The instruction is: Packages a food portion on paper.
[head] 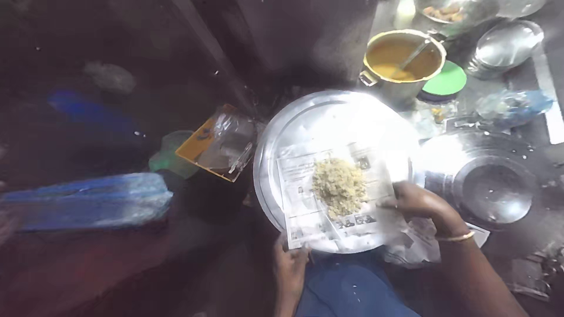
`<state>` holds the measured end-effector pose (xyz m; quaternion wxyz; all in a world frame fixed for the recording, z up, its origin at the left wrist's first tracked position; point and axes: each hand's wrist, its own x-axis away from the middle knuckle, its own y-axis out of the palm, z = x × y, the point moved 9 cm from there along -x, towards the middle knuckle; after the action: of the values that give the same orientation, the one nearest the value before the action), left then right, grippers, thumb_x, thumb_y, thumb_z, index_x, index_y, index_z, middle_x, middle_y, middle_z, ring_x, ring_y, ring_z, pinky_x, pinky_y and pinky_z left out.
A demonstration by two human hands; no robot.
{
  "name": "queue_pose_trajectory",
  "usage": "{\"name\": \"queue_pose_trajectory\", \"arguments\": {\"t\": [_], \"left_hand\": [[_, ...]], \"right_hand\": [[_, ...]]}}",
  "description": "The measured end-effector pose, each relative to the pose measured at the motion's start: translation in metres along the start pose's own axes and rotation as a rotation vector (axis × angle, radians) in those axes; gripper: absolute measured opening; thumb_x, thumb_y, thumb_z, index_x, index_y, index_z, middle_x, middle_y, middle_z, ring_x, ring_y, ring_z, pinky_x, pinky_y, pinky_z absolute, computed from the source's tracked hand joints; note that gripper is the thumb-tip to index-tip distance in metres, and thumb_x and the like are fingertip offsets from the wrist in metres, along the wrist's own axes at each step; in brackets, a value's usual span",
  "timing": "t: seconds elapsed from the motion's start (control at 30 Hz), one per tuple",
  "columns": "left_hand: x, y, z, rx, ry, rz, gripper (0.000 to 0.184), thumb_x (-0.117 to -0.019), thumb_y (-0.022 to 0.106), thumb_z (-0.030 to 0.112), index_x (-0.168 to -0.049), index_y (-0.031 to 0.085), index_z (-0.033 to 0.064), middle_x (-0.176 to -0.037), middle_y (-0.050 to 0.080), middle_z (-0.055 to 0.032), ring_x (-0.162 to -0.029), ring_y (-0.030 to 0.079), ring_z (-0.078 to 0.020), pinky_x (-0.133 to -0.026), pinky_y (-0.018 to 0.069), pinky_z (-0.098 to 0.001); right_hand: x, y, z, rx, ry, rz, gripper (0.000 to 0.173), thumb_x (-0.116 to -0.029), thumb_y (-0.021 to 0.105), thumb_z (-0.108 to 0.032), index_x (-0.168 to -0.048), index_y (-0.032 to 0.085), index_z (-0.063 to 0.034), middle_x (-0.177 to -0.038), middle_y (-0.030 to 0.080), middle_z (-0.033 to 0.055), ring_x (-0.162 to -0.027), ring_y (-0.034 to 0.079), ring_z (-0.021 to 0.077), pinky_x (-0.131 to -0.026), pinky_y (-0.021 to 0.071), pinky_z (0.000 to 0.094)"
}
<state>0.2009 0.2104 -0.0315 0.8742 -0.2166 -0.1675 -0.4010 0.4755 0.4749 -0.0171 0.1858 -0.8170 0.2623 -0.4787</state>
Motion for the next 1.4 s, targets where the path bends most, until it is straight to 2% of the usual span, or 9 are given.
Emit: {"name": "queue_pose_trajectory", "arguments": {"t": [0.2,0.33,0.47,0.67,0.87,1.0,1.17,1.3,1.4], "left_hand": [[-0.014,0.003,0.028,-0.63,0.034,0.125,0.091,-0.0809,0.083,0.045,-0.147,0.042,-0.0027,-0.13,0.061,-0.0238,-0.116,0.062,-0.0346,-0.1,0.0503,-0.053],[-0.01,0.015,0.038,-0.878,-0.03,0.175,0.096,-0.0773,0.084,0.052,-0.147,0.044,0.0005,-0.12,0.068,-0.0206,-0.109,0.068,-0.0364,-0.093,0.0536,-0.0575],[-0.019,-0.004,0.049,-0.857,0.061,0.191,0.032,-0.0987,0.064,0.028,-0.111,0.073,0.0,-0.099,0.073,-0.022,-0.097,0.07,-0.0396,-0.089,0.0517,-0.0618],[-0.019,0.012,0.108,-0.419,0.405,0.217,0.023,-0.0995,0.059,0.021,-0.088,0.07,0.0044,-0.069,0.062,0.0022,-0.06,0.057,-0.0032,-0.06,0.0511,-0.0263],[-0.044,0.141,0.133,-0.672,0.741,-0.153,0.029,-0.1025,0.058,0.029,-0.108,0.078,0.0092,-0.106,0.073,-0.0112,-0.108,0.067,-0.0268,-0.096,0.0538,-0.0468],[-0.039,0.151,0.123,-0.86,0.872,-0.521,0.05,-0.105,0.043,0.048,-0.131,0.069,0.014,-0.129,0.069,-0.0054,-0.134,0.054,-0.028,-0.113,0.0415,-0.0497],[-0.017,0.155,0.092,-1.127,0.979,-0.693,0.125,-0.0579,0.067,0.089,-0.154,0.045,0.0115,-0.163,0.035,-0.0123,-0.154,0.019,-0.0392,-0.123,0.0137,-0.0636],[-0.021,0.155,0.096,-0.839,1.06,-0.395,0.054,-0.0821,0.069,0.028,-0.125,0.066,-0.004,-0.139,0.061,-0.0175,-0.141,0.046,-0.0373,-0.119,0.0316,-0.0568],[-0.037,0.144,0.102,-0.733,1.07,-0.247,0.027,-0.0908,0.06,0.016,-0.108,0.074,0.0004,-0.121,0.071,-0.0124,-0.127,0.06,-0.0297,-0.112,0.0439,-0.0471]], "right_hand": [[-0.05,-0.046,-0.022,-0.21,-0.016,0.394,0.051,-0.0881,0.081,-0.032,-0.13,0.066,-0.0064,-0.108,0.071,0.021,-0.096,0.068,0.0386,-0.086,0.0521,0.0647],[-0.036,-0.048,-0.019,-0.246,-0.133,0.461,0.019,-0.0945,0.074,-0.022,-0.105,0.073,-0.0057,-0.093,0.072,0.016,-0.084,0.069,0.032,-0.078,0.0545,0.0591],[-0.019,-0.04,-0.024,-0.326,-0.351,0.535,0.016,-0.0989,0.067,-0.016,-0.107,0.074,-0.0051,-0.099,0.071,0.0095,-0.083,0.067,0.0187,-0.078,0.0559,0.045],[0.032,0.032,-0.09,0.045,-0.935,0.559,0.031,-0.0951,0.059,-0.019,-0.12,0.077,-0.0233,-0.106,0.069,0.0123,-0.101,0.065,0.0303,-0.087,0.0522,0.0499],[0.036,0.083,-0.089,0.247,-0.861,0.287,0.029,-0.1021,0.052,-0.021,-0.118,0.073,-0.0096,-0.126,0.07,0.0105,-0.129,0.058,0.03,-0.112,0.0438,0.0497],[0.045,0.051,-0.022,0.141,-0.325,0.259,0.074,-0.0854,0.072,-0.055,-0.141,0.054,-0.0086,-0.117,0.068,0.0132,-0.106,0.067,0.0304,-0.092,0.0546,0.0531],[0.032,0.05,-0.041,-0.52,-0.269,0.13,0.035,-0.0947,0.07,-0.019,-0.115,0.051,0.0015,-0.082,0.058,0.0086,-0.071,0.059,0.0162,-0.07,0.0543,0.0351],[0.005,0.026,-0.082,-0.851,-0.279,0.057,0.042,-0.1015,0.063,-0.013,-0.138,0.044,-0.006,-0.086,0.065,0.0071,-0.069,0.062,0.0108,-0.069,0.0554,0.0303],[-0.025,-0.019,-0.105,-0.491,-0.35,0.295,0.034,-0.101,0.065,-0.03,-0.124,0.061,-0.0047,-0.083,0.069,0.0064,-0.066,0.064,0.0148,-0.064,0.0558,0.0372]]}}
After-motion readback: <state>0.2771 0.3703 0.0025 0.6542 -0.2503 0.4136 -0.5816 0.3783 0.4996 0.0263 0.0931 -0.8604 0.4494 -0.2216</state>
